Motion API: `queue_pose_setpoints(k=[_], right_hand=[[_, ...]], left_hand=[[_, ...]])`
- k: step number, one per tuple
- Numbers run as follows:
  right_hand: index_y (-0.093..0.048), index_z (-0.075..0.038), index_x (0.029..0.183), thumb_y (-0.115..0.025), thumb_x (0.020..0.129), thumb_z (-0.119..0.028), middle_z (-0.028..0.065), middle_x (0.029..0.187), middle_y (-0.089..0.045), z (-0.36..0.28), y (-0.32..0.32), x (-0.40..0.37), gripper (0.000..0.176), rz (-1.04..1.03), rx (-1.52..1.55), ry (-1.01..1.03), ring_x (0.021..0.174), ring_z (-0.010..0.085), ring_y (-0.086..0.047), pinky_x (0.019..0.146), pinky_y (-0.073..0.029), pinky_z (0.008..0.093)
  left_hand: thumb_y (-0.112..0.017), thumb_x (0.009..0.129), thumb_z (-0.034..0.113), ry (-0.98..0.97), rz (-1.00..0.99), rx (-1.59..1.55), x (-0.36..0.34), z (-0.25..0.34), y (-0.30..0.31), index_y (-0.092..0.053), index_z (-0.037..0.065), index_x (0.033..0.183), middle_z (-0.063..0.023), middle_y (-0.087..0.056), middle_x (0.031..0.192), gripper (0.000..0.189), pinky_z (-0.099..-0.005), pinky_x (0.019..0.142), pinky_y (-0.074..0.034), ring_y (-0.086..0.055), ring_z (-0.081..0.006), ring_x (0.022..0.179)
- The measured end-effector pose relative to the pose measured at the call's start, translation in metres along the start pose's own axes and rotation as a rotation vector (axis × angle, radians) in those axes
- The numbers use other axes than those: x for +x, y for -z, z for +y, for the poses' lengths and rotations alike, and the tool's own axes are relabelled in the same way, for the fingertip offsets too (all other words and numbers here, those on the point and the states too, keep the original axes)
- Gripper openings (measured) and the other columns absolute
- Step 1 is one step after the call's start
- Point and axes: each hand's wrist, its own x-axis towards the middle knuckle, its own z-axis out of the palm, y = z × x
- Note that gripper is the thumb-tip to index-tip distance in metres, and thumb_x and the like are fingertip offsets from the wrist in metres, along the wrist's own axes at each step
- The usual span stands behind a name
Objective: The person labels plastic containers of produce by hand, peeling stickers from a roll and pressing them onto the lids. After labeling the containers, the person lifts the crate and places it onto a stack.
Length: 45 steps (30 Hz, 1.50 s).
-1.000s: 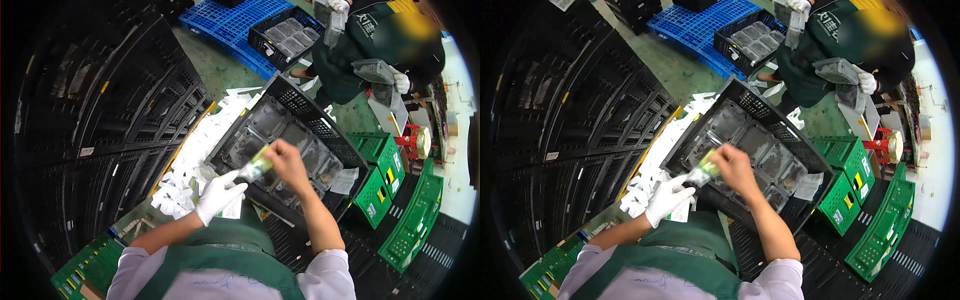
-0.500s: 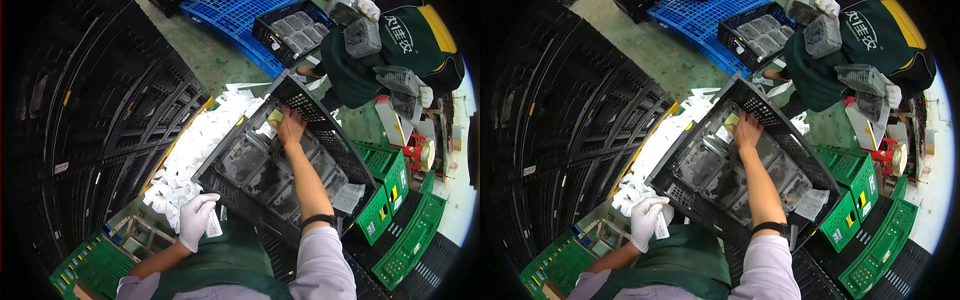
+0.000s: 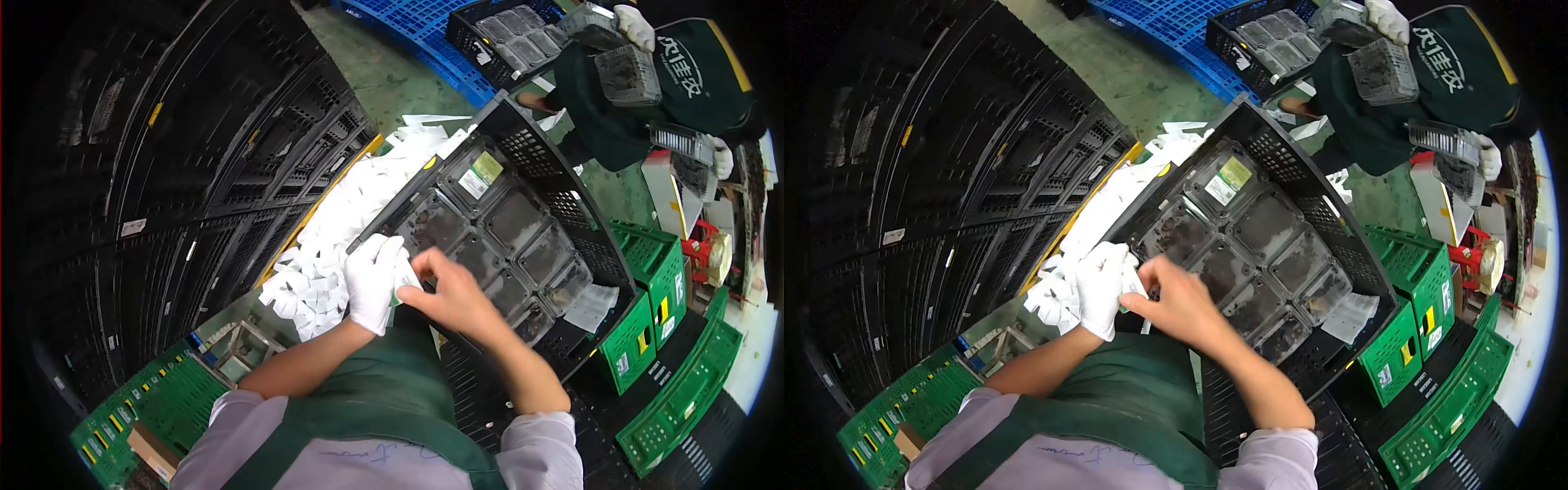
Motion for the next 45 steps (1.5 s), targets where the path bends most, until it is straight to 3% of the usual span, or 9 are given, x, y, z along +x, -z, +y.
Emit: queue_pose_setpoints(k=[5, 14, 23, 26, 28, 34, 36, 41, 45], right_hand=[[-0.06, 0.002, 0.089, -0.064, 0.086, -0.018, 0.0154, 0.074, -0.064, 0.005, 0.018, -0.027, 0.021, 0.305, 0.095, -0.102, 0.069, 0.0256, -0.064, 0.065, -0.047, 0.0363], [-0.058, -0.001, 0.085, -0.065, 0.082, -0.019, 0.0153, 0.079, -0.065, 0.077, 0.111, -0.029, 0.02, 0.544, -0.15, -0.157, 0.073, 0.03, -0.063, 0.066, -0.047, 0.0374], [-0.053, -0.007, 0.113, -0.08, 0.066, -0.044, 0.012, 0.112, -0.059, 0.213, 0.13, 0.041, 0.065, 0.483, -0.97, -0.399, 0.109, 0.0341, -0.053, 0.088, -0.038, 0.054], [-0.053, -0.008, 0.116, -0.076, 0.074, -0.04, 0.0125, 0.111, -0.059, 0.17, 0.102, 0.028, 0.057, 0.674, -0.692, -0.261, 0.104, 0.0296, -0.056, 0.087, -0.042, 0.0481], [-0.059, -0.006, 0.108, -0.07, 0.083, -0.031, 0.0119, 0.1, -0.063, 0.141, 0.083, 0.0, 0.037, 0.202, 0.31, -0.046, 0.093, 0.0223, -0.06, 0.08, -0.046, 0.0373], [-0.062, 0.0, 0.087, -0.064, 0.087, -0.021, 0.0138, 0.075, -0.063, 0.048, 0.056, -0.061, 0.021, 0.232, 0.084, -0.099, 0.068, 0.0205, -0.061, 0.065, -0.047, 0.0332], [-0.062, 0.0, 0.087, -0.065, 0.086, -0.018, 0.0054, 0.075, -0.062, 0.039, 0.049, -0.069, 0.018, 0.352, 0.112, -0.072, 0.073, 0.0109, -0.054, 0.068, -0.045, 0.028], [-0.063, -0.003, 0.094, -0.063, 0.084, -0.02, 0.0184, 0.082, -0.065, 0.122, 0.105, -0.08, 0.02, 0.628, -0.315, -0.245, 0.077, 0.0374, -0.064, 0.069, -0.049, 0.0426], [-0.059, -0.006, 0.109, -0.074, 0.077, -0.03, 0.0179, 0.103, -0.062, 0.217, 0.163, -0.068, 0.043, 0.551, -0.577, -0.388, 0.102, 0.0358, -0.058, 0.083, -0.045, 0.0454]], left_hand=[[-0.062, 0.089, 0.007, 0.032, -0.423, -0.162, -0.017, 0.018, -0.016, -0.063, -0.001, 0.112, -0.0089, -0.064, 0.101, 0.024, -0.026, 0.078, -0.047, -0.059, -0.0113, 0.088], [-0.066, 0.089, 0.009, 0.359, -0.745, 0.024, -0.052, -0.026, -0.009, -0.065, -0.003, 0.104, -0.0045, -0.068, 0.09, 0.02, -0.0222, 0.067, -0.049, -0.061, -0.0061, 0.078], [-0.06, 0.09, 0.005, 0.432, -0.615, 0.019, -0.051, -0.03, -0.004, -0.064, -0.005, 0.111, -0.0076, -0.07, 0.095, 0.023, -0.0223, 0.071, -0.052, -0.064, -0.0083, 0.079], [-0.059, 0.09, 0.004, 0.42, -0.565, 0.017, -0.043, -0.022, -0.003, -0.063, -0.006, 0.111, -0.0081, -0.069, 0.092, 0.023, -0.0225, 0.07, -0.052, -0.065, -0.0095, 0.077], [-0.061, 0.09, 0.004, 0.415, -0.57, -0.027, -0.037, -0.023, -0.005, -0.064, -0.005, 0.107, -0.0049, -0.068, 0.091, 0.02, -0.0213, 0.068, -0.05, -0.063, -0.007, 0.077], [-0.068, 0.085, 0.011, 0.109, -0.38, -0.217, -0.039, 0.001, -0.044, -0.066, -0.002, 0.102, -0.0057, -0.066, 0.084, 0.022, -0.0268, 0.085, -0.043, -0.055, -0.0098, 0.1], [-0.069, 0.085, 0.013, -0.005, -0.639, 0.263, -0.023, -0.012, -0.042, -0.066, -0.001, 0.095, -0.0037, -0.064, 0.078, 0.018, -0.0268, 0.076, -0.044, -0.055, -0.0082, 0.091], [-0.066, 0.088, 0.015, 0.368, -0.793, 0.14, -0.071, -0.031, -0.04, -0.066, -0.002, 0.096, -0.001, -0.066, 0.083, 0.018, -0.0235, 0.069, -0.048, -0.059, -0.0058, 0.077], [-0.065, 0.089, 0.013, 0.544, -0.856, 0.177, -0.079, -0.039, -0.02, -0.065, -0.004, 0.107, -0.0033, -0.069, 0.091, 0.025, -0.0234, 0.071, -0.05, -0.061, -0.0064, 0.081]])
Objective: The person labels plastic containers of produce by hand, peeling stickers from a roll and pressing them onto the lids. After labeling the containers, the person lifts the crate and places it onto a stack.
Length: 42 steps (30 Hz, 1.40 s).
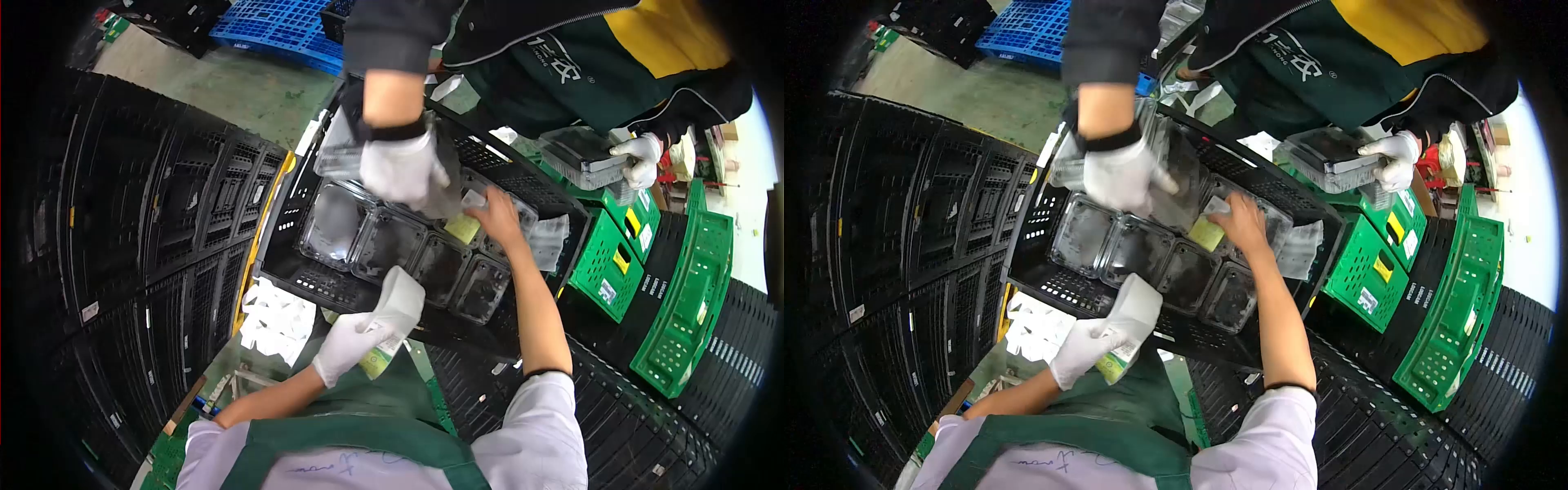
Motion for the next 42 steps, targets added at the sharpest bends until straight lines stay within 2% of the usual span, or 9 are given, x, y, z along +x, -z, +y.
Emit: queue_pose_setpoints(k=[7, 11, 15, 23, 26, 27, 32, 39, 42], right_hand=[[-0.057, -0.007, 0.11, -0.076, 0.073, -0.039, 0.012, 0.111, -0.059, 0.004, -0.031, 0.004, 0.052, 0.155, -0.491, -0.131, 0.108, 0.0306, -0.054, 0.087, -0.042, 0.0485], [-0.059, -0.01, 0.108, -0.07, 0.08, -0.029, 0.0117, 0.102, -0.059, -0.052, 0.0, -0.075, 0.036, 0.128, -0.047, -0.145, 0.1, 0.0299, -0.055, 0.085, -0.042, 0.0445], [-0.065, -0.006, 0.087, -0.074, 0.073, -0.019, 0.0084, 0.085, -0.06, -0.21, 0.024, -0.151, 0.021, 0.211, 0.412, 0.577, 0.088, 0.0264, -0.056, 0.08, -0.042, 0.0381], [-0.064, -0.001, 0.09, -0.066, 0.085, -0.018, 0.0102, 0.078, -0.061, -0.232, 0.0, -0.186, 0.018, -0.17, 0.754, 0.065, 0.073, 0.0201, -0.057, 0.067, -0.043, 0.0303], [-0.062, 0.002, 0.09, -0.064, 0.088, -0.015, 0.0049, 0.08, -0.062, -0.245, -0.001, -0.198, 0.018, -0.171, 0.64, 0.2, 0.078, 0.0114, -0.056, 0.073, -0.045, 0.0263], [-0.062, 0.002, 0.09, -0.064, 0.088, -0.015, 0.0049, 0.08, -0.062, -0.252, -0.003, -0.204, 0.018, -0.171, 0.64, 0.191, 0.078, 0.0114, -0.056, 0.073, -0.045, 0.0263], [-0.063, -0.001, 0.086, -0.067, 0.082, -0.014, 0.0112, 0.076, -0.063, -0.255, 0.005, -0.216, 0.014, -0.027, 0.69, 0.191, 0.07, 0.0263, -0.059, 0.064, -0.046, 0.0356], [-0.057, -0.001, 0.087, -0.067, 0.081, -0.013, 0.0124, 0.08, -0.062, -0.085, 0.044, -0.158, 0.017, -0.059, 0.465, -0.074, 0.076, 0.0195, -0.06, 0.069, -0.046, 0.0317], [-0.056, 0.001, 0.093, -0.076, 0.073, -0.019, 0.0207, 0.091, -0.064, 0.008, 0.054, -0.113, 0.035, 0.075, 0.177, -0.07, 0.09, 0.0368, -0.062, 0.076, -0.047, 0.0432]], left_hand=[[-0.063, 0.088, 0.008, -0.208, 0.214, 0.183, -0.017, 0.004, 0.014, -0.064, 0.0, 0.094, -0.0006, -0.058, 0.079, 0.01, -0.0228, 0.07, -0.044, -0.053, -0.0062, 0.076], [-0.061, 0.087, 0.005, -0.339, 0.354, -0.053, -0.027, 0.006, 0.023, -0.061, 0.001, 0.093, -0.0019, -0.056, 0.081, 0.007, -0.0238, 0.071, -0.044, -0.053, -0.0079, 0.078], [-0.058, 0.087, 0.001, -0.476, 0.476, 0.001, -0.032, -0.009, 0.032, -0.061, 0.001, 0.097, -0.0037, -0.058, 0.085, 0.011, -0.0262, 0.072, -0.046, -0.054, -0.0108, 0.079], [-0.062, 0.083, 0.002, -0.539, 0.701, -0.04, -0.061, -0.031, 0.093, -0.056, -0.001, 0.106, -0.0065, -0.057, 0.087, 0.023, -0.027, 0.068, -0.047, -0.055, -0.0133, 0.078], [-0.067, 0.082, 0.007, -0.625, 0.536, 0.32, -0.084, -0.022, 0.098, -0.048, -0.001, 0.13, -0.0098, -0.06, 0.088, 0.053, -0.0269, 0.07, -0.047, -0.055, -0.0139, 0.082], [-0.071, 0.081, 0.012, -0.96, 0.665, 0.974, -0.088, 0.013, 0.087, -0.05, -0.001, 0.13, -0.0087, -0.061, 0.083, 0.054, -0.0256, 0.066, -0.047, -0.056, -0.0119, 0.077], [-0.068, 0.083, 0.009, -0.271, 0.243, 0.371, -0.073, 0.02, 0.057, -0.056, 0.0, 0.117, -0.0049, -0.064, 0.094, 0.037, -0.0276, 0.078, -0.048, -0.059, -0.0118, 0.084], [-0.07, 0.083, 0.019, -0.126, -0.042, 0.312, -0.051, -0.031, 0.016, -0.07, 0.002, 0.095, -0.0036, -0.069, 0.081, 0.02, -0.0277, 0.067, -0.049, -0.062, -0.0091, 0.073], [-0.068, 0.084, 0.023, -0.166, 0.046, 0.504, -0.031, -0.036, 0.013, -0.071, 0.001, 0.088, -0.0081, -0.071, 0.078, 0.023, -0.0291, 0.063, -0.048, -0.066, -0.0124, 0.068]])
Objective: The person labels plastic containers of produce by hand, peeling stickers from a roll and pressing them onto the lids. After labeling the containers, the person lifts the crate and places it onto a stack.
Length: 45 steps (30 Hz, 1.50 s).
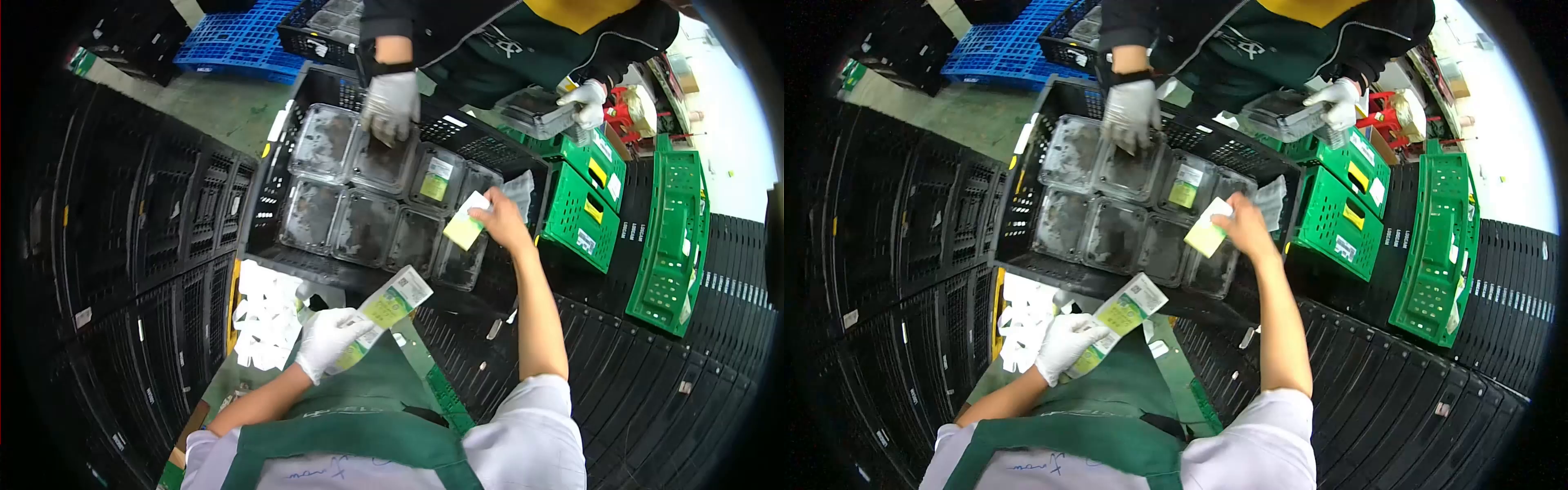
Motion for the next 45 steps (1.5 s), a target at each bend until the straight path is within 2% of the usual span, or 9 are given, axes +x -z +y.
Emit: queue_pose_setpoints(k=[11, 13, 17, 19, 23, 31, 40, 43, 45], right_hand=[[-0.04, -0.01, 0.131, -0.08, 0.069, -0.038, 0.0136, 0.135, -0.044, 0.108, -0.052, 0.1, 0.079, -0.158, -0.661, -0.27, 0.122, 0.0312, -0.046, 0.092, -0.04, 0.0579], [-0.049, -0.008, 0.124, -0.077, 0.074, -0.034, 0.0116, 0.122, -0.055, 0.067, -0.056, 0.08, 0.064, 0.108, -0.708, -0.178, 0.112, 0.0304, -0.054, 0.089, -0.044, 0.051], [-0.062, -0.002, 0.097, -0.067, 0.083, -0.019, 0.0133, 0.088, -0.066, -0.073, -0.061, 0.007, 0.023, -0.492, 0.564, -0.087, 0.08, 0.0275, -0.063, 0.073, -0.049, 0.0337], [-0.061, 0.0, 0.091, -0.066, 0.085, -0.018, 0.0156, 0.083, -0.065, -0.143, -0.064, -0.027, 0.019, -0.349, 0.546, 0.281, 0.071, 0.0242, -0.061, 0.067, -0.048, 0.0332], [-0.059, 0.0, 0.079, -0.067, 0.086, -0.022, 0.0188, 0.068, -0.057, -0.188, -0.084, -0.055, 0.025, -0.426, 0.558, 0.134, 0.058, 0.0278, -0.058, 0.057, -0.044, 0.0371], [-0.061, -0.003, 0.079, -0.067, 0.082, -0.015, 0.0135, 0.074, -0.062, -0.221, -0.12, -0.025, 0.013, -0.14, 0.267, 0.373, 0.07, 0.0316, -0.063, 0.059, -0.048, 0.0385], [-0.054, -0.006, 0.112, -0.08, 0.067, -0.037, 0.0142, 0.104, -0.062, -0.188, -0.251, 0.084, 0.06, -0.126, -0.56, 0.519, 0.099, 0.0341, -0.057, 0.079, -0.045, 0.0454], [-0.049, -0.009, 0.125, -0.079, 0.068, -0.039, 0.0126, 0.109, -0.06, -0.21, -0.234, 0.064, 0.071, -0.067, -0.556, 0.415, 0.105, 0.0331, -0.055, 0.082, -0.043, 0.0468], [-0.05, -0.007, 0.125, -0.075, 0.077, -0.03, 0.0103, 0.098, -0.061, -0.227, -0.206, 0.039, 0.058, -0.179, 0.076, 0.299, 0.092, 0.0234, -0.059, 0.08, -0.046, 0.0391]], left_hand=[[-0.065, 0.085, 0.008, -0.071, 0.182, -0.089, 0.016, 0.026, 0.0, -0.069, -0.002, 0.092, -0.007, -0.067, 0.078, 0.013, -0.0267, 0.066, -0.047, -0.061, -0.011, 0.072], [-0.065, 0.085, 0.009, 0.013, 0.249, -0.15, 0.013, 0.022, 0.004, -0.068, -0.003, 0.095, -0.0071, -0.068, 0.081, 0.015, -0.0276, 0.069, -0.049, -0.062, -0.0113, 0.074], [-0.064, 0.087, 0.01, -0.065, 0.27, -0.153, 0.02, 0.009, 0.018, -0.066, -0.002, 0.099, -0.0076, -0.068, 0.086, 0.018, -0.0275, 0.072, -0.049, -0.063, -0.0107, 0.079], [-0.063, 0.087, 0.011, -0.044, 0.259, -0.225, 0.019, 0.01, 0.025, -0.066, -0.002, 0.101, -0.0078, -0.068, 0.088, 0.019, -0.0274, 0.073, -0.049, -0.063, -0.0112, 0.081], [-0.065, 0.087, 0.012, -0.289, 0.428, -0.57, 0.016, 0.022, 0.029, -0.066, 0.004, 0.11, -0.0095, -0.066, 0.109, 0.024, -0.0309, 0.104, -0.039, -0.052, -0.0132, 0.119], [-0.068, 0.086, 0.012, -0.104, 0.297, -0.339, -0.028, -0.042, 0.067, -0.069, 0.0, 0.095, -0.0026, -0.067, 0.079, 0.015, -0.0243, 0.061, -0.046, -0.057, -0.0043, 0.071], [-0.067, 0.087, 0.007, 0.041, 0.424, -0.408, -0.069, -0.075, 0.092, -0.067, -0.004, 0.088, -0.0039, -0.065, 0.075, 0.011, -0.023, 0.06, -0.045, -0.056, -0.0049, 0.068], [-0.065, 0.087, 0.007, -0.039, 0.472, -0.335, -0.068, -0.074, 0.097, -0.066, -0.004, 0.086, -0.0048, -0.063, 0.073, 0.012, -0.0236, 0.059, -0.044, -0.054, -0.0053, 0.067], [-0.064, 0.088, 0.008, -0.091, 0.509, -0.314, -0.064, -0.069, 0.103, -0.066, -0.004, 0.086, -0.0056, -0.062, 0.072, 0.013, -0.0245, 0.059, -0.043, -0.054, -0.0058, 0.066]])
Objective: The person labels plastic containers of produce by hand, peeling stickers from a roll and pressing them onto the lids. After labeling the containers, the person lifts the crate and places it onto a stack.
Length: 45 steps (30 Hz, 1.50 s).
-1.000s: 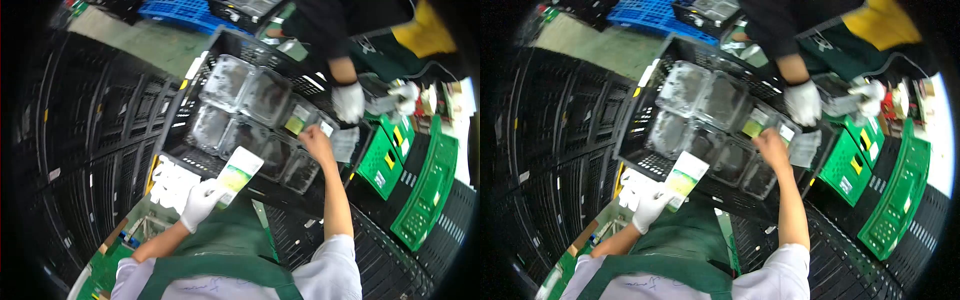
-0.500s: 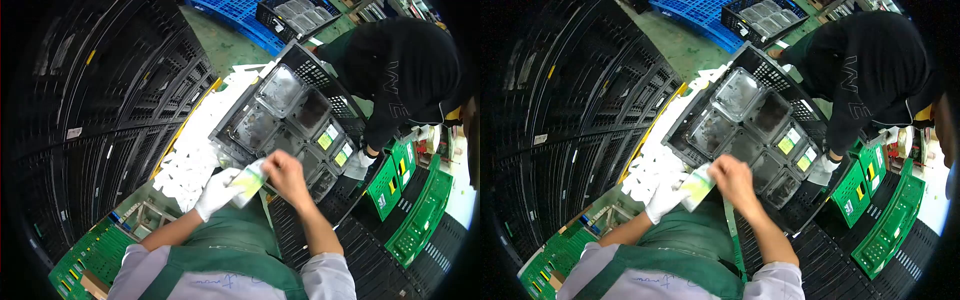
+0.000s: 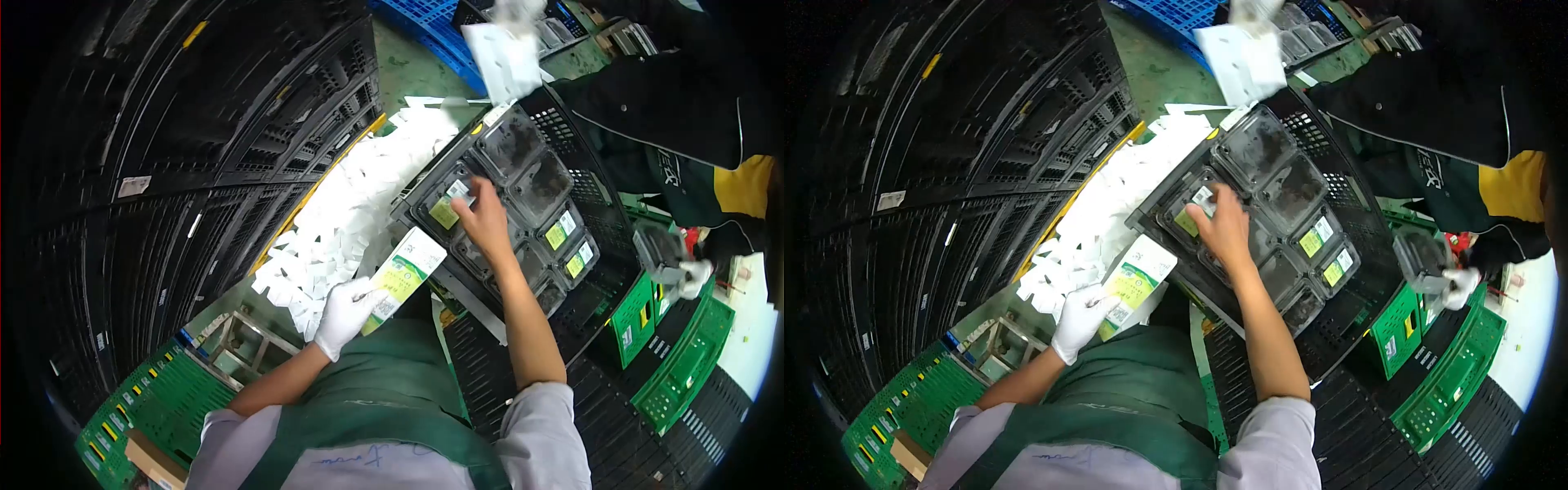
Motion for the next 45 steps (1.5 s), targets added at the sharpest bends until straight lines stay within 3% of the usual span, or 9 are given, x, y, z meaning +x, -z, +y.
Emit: queue_pose_setpoints(k=[2, 10, 12, 20, 27, 30, 38, 40, 45], right_hand=[[-0.054, -0.002, 0.117, -0.066, 0.086, -0.021, 0.0086, 0.091, -0.06, -0.037, 0.03, -0.038, 0.039, -0.301, 0.562, -0.111, 0.083, 0.0165, -0.057, 0.077, -0.048, 0.0302], [-0.062, -0.003, 0.078, -0.069, 0.081, -0.016, 0.0162, 0.07, -0.06, -0.09, 0.053, -0.119, 0.015, -0.139, 0.205, 0.097, 0.063, 0.0355, -0.06, 0.057, -0.045, 0.0414], [-0.062, -0.003, 0.076, -0.068, 0.08, -0.013, 0.014, 0.071, -0.061, -0.08, 0.061, -0.12, 0.012, 0.037, 0.279, 0.032, 0.064, 0.0328, -0.061, 0.058, -0.046, 0.0401], [-0.051, -0.002, 0.098, -0.079, 0.07, -0.027, 0.0195, 0.098, -0.059, 0.093, 0.057, -0.053, 0.047, -0.014, -0.141, -0.134, 0.093, 0.0384, -0.058, 0.076, -0.046, 0.0442], [-0.046, -0.006, 0.131, -0.078, 0.075, -0.033, 0.0129, 0.104, -0.058, 0.077, 0.019, -0.054, 0.07, 0.148, -0.477, -0.128, 0.101, 0.0283, -0.057, 0.088, -0.045, 0.0374], [-0.049, -0.003, 0.125, -0.068, 0.084, -0.02, 0.0053, 0.104, -0.059, 0.002, 0.068, -0.078, 0.048, -0.381, 0.713, -0.245, 0.095, 0.0127, -0.055, 0.085, -0.046, 0.0295], [-0.062, -0.002, 0.082, -0.066, 0.083, -0.016, 0.0148, 0.074, -0.063, -0.062, 0.08, -0.141, 0.014, -0.072, 0.326, -0.004, 0.069, 0.0323, -0.063, 0.061, -0.047, 0.0402], [-0.062, -0.003, 0.082, -0.066, 0.083, -0.013, 0.0146, 0.075, -0.063, -0.054, 0.098, -0.145, 0.012, -0.01, 0.351, -0.033, 0.07, 0.0321, -0.064, 0.063, -0.049, 0.0397], [-0.058, -0.001, 0.089, -0.07, 0.077, -0.019, 0.0172, 0.088, -0.063, 0.072, 0.14, -0.126, 0.024, 0.084, -0.043, -0.226, 0.089, 0.0348, -0.059, 0.077, -0.047, 0.0441]], left_hand=[[-0.066, 0.087, 0.008, -0.014, 0.039, -0.065, 0.005, 0.003, -0.002, -0.063, -0.001, 0.078, 0.0024, -0.052, 0.066, 0.014, -0.0231, 0.057, -0.036, -0.043, -0.004, 0.064], [-0.072, 0.082, 0.017, -0.547, -0.135, 0.278, 0.034, 0.035, -0.029, -0.062, 0.001, 0.112, -0.004, -0.066, 0.086, 0.035, -0.0279, 0.071, -0.049, -0.06, -0.011, 0.076], [-0.073, 0.083, 0.018, 0.151, -0.216, -0.096, 0.029, 0.035, -0.042, -0.062, 0.0, 0.112, -0.0029, -0.067, 0.091, 0.036, -0.0268, 0.079, -0.05, -0.06, -0.0088, 0.082], [-0.065, 0.089, 0.01, 0.389, -0.32, -0.079, -0.001, 0.002, -0.048, -0.063, -0.003, 0.117, -0.0054, -0.069, 0.091, 0.03, -0.0235, 0.067, -0.051, -0.063, -0.0075, 0.077], [-0.065, 0.089, 0.008, 0.143, -0.245, -0.109, 0.01, 0.017, -0.036, -0.067, -0.006, 0.105, -0.0065, -0.07, 0.088, 0.022, -0.0228, 0.064, -0.049, -0.063, -0.0072, 0.074], [-0.066, 0.086, 0.007, 0.061, -0.337, -0.096, 0.014, 0.019, -0.038, -0.067, -0.006, 0.104, -0.0071, -0.07, 0.09, 0.022, -0.0234, 0.068, -0.049, -0.063, -0.0071, 0.08], [-0.07, 0.082, 0.007, -0.576, -0.213, 0.372, 0.026, 0.056, -0.066, -0.06, -0.002, 0.115, -0.0039, -0.067, 0.089, 0.035, -0.0249, 0.079, -0.049, -0.06, -0.0079, 0.094], [-0.071, 0.083, 0.009, 0.149, -0.324, 0.034, 0.025, 0.048, -0.079, -0.06, -0.002, 0.113, -0.0043, -0.068, 0.094, 0.034, -0.026, 0.081, -0.05, -0.062, -0.0088, 0.091], [-0.07, 0.084, 0.012, 0.131, -0.492, 0.019, -0.009, 0.003, -0.094, -0.068, -0.004, 0.105, -0.005, -0.07, 0.083, 0.026, -0.0228, 0.065, -0.049, -0.063, -0.0063, 0.076]])
